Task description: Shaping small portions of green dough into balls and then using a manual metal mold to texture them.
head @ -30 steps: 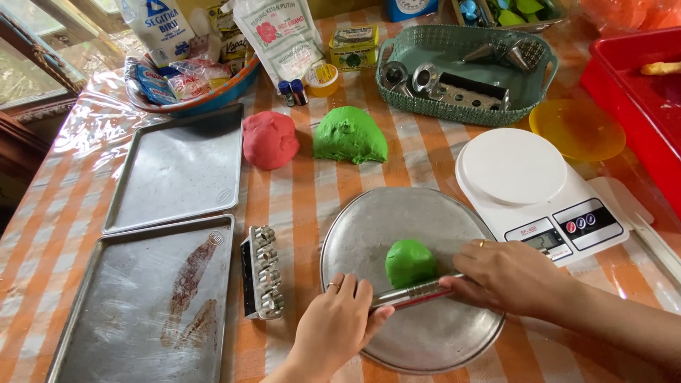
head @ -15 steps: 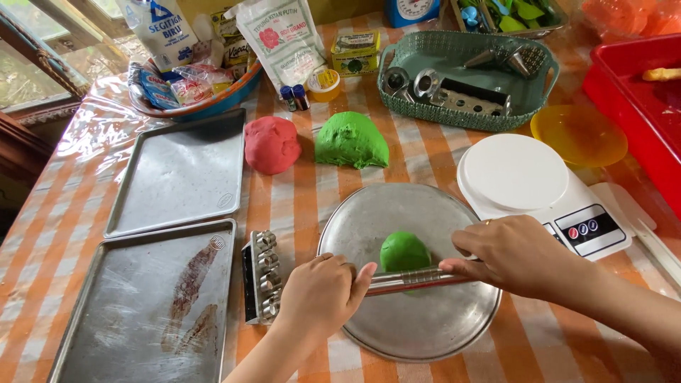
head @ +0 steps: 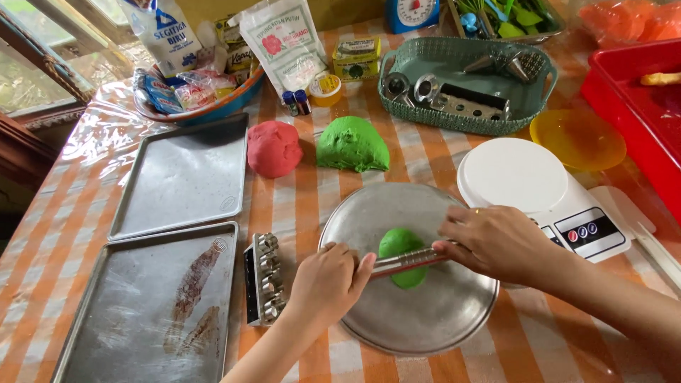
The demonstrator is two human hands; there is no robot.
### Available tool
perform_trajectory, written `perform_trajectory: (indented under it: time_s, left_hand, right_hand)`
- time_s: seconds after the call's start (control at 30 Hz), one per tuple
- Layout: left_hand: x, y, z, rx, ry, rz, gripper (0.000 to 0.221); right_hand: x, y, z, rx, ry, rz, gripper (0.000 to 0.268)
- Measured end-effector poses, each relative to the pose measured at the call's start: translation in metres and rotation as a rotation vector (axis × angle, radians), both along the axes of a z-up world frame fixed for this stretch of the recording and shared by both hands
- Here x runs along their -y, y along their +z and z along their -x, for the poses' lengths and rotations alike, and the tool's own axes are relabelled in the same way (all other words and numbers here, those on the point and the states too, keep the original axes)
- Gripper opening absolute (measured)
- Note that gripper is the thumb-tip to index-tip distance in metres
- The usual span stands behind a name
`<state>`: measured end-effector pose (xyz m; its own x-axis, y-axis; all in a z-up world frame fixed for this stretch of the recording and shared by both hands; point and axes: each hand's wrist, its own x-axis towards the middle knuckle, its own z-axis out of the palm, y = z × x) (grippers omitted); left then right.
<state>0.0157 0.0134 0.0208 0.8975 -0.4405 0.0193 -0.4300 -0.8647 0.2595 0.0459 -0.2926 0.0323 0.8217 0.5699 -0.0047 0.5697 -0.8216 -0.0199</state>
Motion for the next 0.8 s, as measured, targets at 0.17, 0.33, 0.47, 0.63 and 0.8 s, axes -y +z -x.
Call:
perform_trajectory:
  time_s: [0.17,0.33,0.47,0.63,0.8]
  left_hand:
    - [-0.003,0.015,-0.021,0.063,-0.010,0.068,0.058]
    - [-0.002,0.034,-0.036,-0.090,0.037,-0.104,0.085]
    - [-0.002,0.029,-0.045,0.015,0.049,-0.116,0.085]
    - [-0.001,0.036,-0.057,0.010,0.027,-0.204,0.087]
    - [-0.004,0.041,-0.069,0.024,0.036,-0.204,0.081]
  right_hand:
    - [-0.024,0.036,-0.016,-0.278,-0.097,0.042,0.072]
    - [-0.033,0.054,-0.031,-0.331,-0.175,0.073,0.079]
    - [-0.029,0.031,-0.053,-0.187,-0.133,0.106,0.081]
    - [-0.030,0.022,-0.064,-0.210,-0.097,-0.024,0.086]
    - [-0.037,0.021,-0.077,-0.139,-0.106,-0.069,0.086]
